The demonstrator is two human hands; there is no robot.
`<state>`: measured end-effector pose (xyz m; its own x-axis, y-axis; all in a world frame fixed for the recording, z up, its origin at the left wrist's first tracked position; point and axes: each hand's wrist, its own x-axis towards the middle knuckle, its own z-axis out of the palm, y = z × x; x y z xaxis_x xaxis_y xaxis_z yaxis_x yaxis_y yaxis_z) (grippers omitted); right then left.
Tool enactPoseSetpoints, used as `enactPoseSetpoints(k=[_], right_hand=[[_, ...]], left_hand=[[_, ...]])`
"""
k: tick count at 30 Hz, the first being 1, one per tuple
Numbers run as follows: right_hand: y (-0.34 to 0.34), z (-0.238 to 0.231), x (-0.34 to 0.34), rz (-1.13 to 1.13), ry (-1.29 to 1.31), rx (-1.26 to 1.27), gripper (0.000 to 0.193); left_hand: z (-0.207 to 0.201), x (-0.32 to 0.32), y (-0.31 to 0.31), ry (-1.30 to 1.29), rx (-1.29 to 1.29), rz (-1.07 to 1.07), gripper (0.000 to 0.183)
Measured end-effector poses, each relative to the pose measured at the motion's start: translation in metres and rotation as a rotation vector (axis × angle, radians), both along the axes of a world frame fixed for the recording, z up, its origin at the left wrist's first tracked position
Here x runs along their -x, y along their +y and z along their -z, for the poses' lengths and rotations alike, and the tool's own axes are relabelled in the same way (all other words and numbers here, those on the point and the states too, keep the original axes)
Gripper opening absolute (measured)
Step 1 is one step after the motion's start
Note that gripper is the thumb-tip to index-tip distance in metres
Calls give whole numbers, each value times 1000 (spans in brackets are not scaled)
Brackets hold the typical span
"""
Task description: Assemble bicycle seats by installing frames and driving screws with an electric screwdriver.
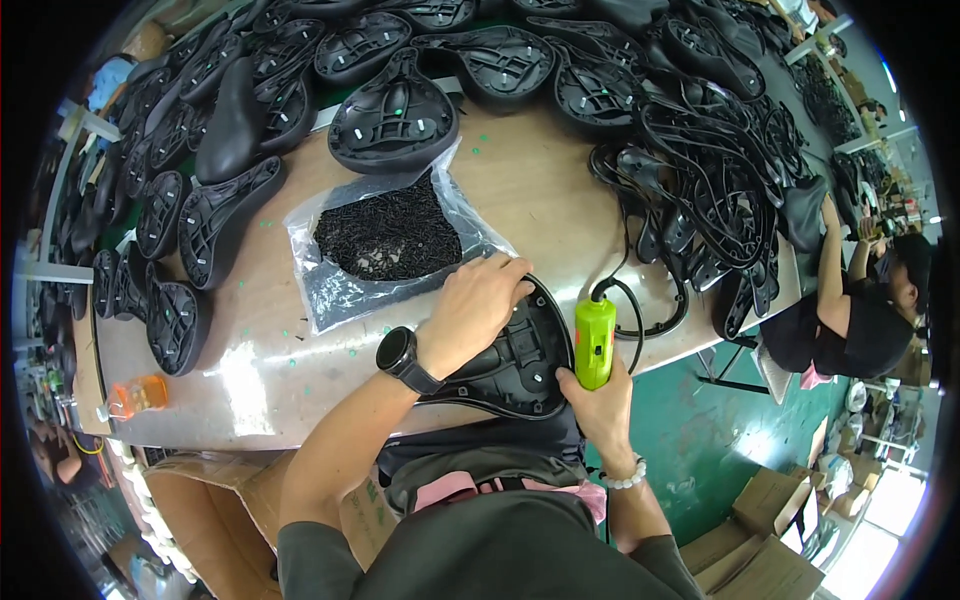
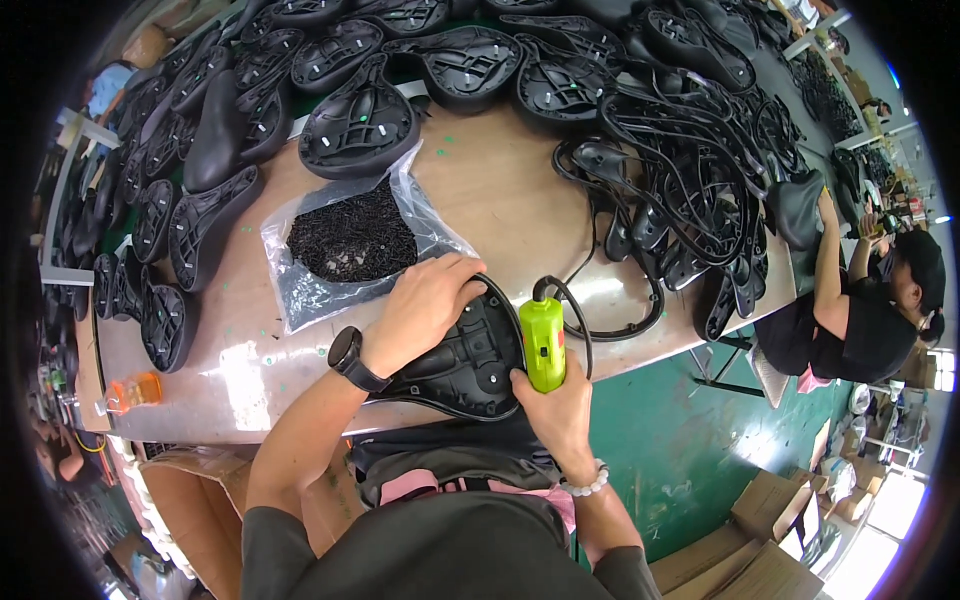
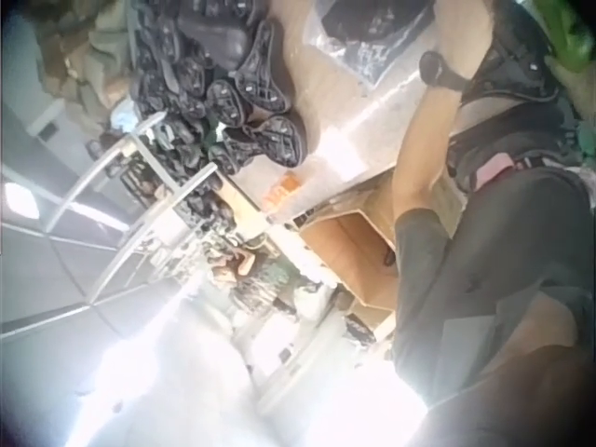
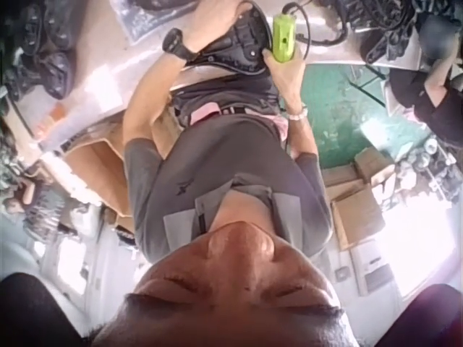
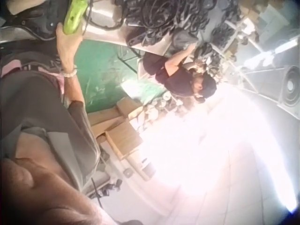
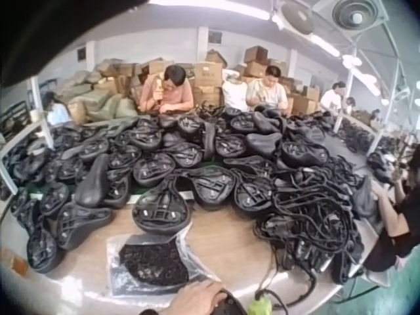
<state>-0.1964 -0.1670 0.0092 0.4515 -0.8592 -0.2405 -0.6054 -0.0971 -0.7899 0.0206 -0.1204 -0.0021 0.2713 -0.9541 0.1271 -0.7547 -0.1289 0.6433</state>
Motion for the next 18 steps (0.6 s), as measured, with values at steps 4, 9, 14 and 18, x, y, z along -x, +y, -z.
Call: enactPoseSetpoints(k=[4,9,14,18], right_hand=[[3,9,2,121,-76,-39,43],[-5,17,7,88,-233,-265,46],[-14,18,8,43,-284,-417,49],[-18,24,10,54,-385,-538,48]], left_hand=[[1,4,-6,-120,-39,-9,23],[5,-4,-8,-67,43,30,20],[1,-12,-9,225,-89,-48,23],[5,-13,-10,251,-133,-51,26]])
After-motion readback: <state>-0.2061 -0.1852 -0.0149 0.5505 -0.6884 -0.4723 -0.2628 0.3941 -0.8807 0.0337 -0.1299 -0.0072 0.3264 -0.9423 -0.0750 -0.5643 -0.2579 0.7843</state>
